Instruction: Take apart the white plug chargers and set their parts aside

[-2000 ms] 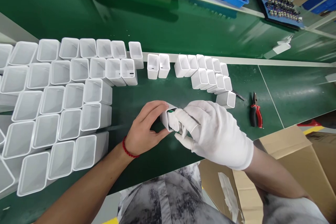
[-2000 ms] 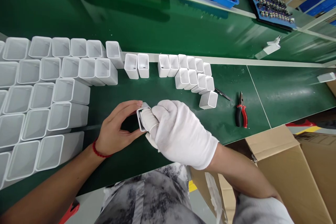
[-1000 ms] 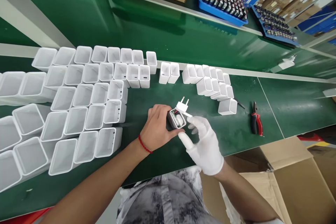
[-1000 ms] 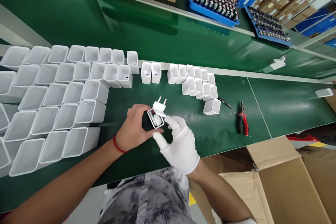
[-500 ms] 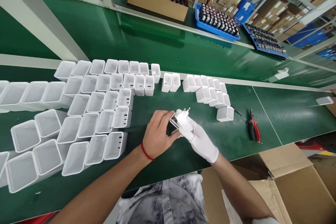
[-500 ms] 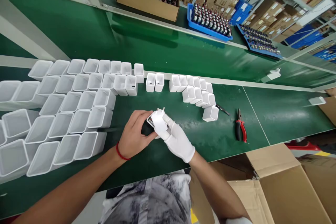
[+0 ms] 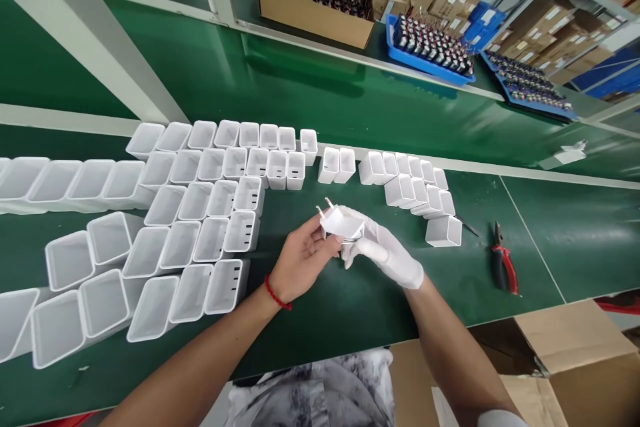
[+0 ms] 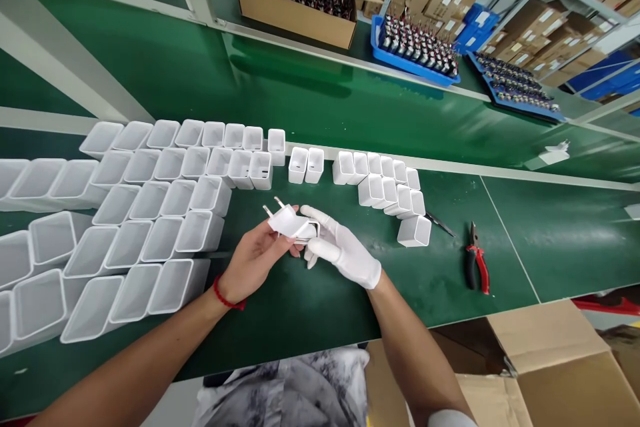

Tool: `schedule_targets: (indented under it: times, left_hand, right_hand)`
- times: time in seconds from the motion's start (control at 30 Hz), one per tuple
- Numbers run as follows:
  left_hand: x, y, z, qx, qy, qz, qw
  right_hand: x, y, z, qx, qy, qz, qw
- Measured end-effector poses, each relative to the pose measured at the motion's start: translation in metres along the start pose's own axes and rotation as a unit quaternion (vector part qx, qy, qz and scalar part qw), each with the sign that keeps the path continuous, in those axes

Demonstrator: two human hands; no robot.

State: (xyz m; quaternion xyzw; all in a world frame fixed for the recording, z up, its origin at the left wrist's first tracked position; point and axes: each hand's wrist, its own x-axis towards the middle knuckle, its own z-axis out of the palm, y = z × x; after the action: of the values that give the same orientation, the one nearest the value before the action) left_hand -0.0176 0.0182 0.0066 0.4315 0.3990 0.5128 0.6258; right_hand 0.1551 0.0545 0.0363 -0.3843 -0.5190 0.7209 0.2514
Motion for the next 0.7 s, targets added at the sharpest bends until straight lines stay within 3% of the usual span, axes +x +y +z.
schedule_targets:
  times: [0.27, 0.5, 0.7]
  left_hand:
    - [0.001, -0.003, 0.002, 0.013, -0.013, -0.038, 0.999]
    - [-0.001, -0.002, 0.005, 0.008, -0.009, -0.040, 0.999]
    - [-0.003, -0.001, 0.005, 0.007, -0.021, -0.035, 0.999]
  right_hand:
    - [0.002, 0.009, -0.002, 0.031, -0.025, -0.008, 0.999]
    - [-0.002, 0.019, 0.004, 0.048, 0.062, -0.038, 0.996]
    - [-0.005, 0.019, 0.006, 0.056, 0.070, -0.026, 0.996]
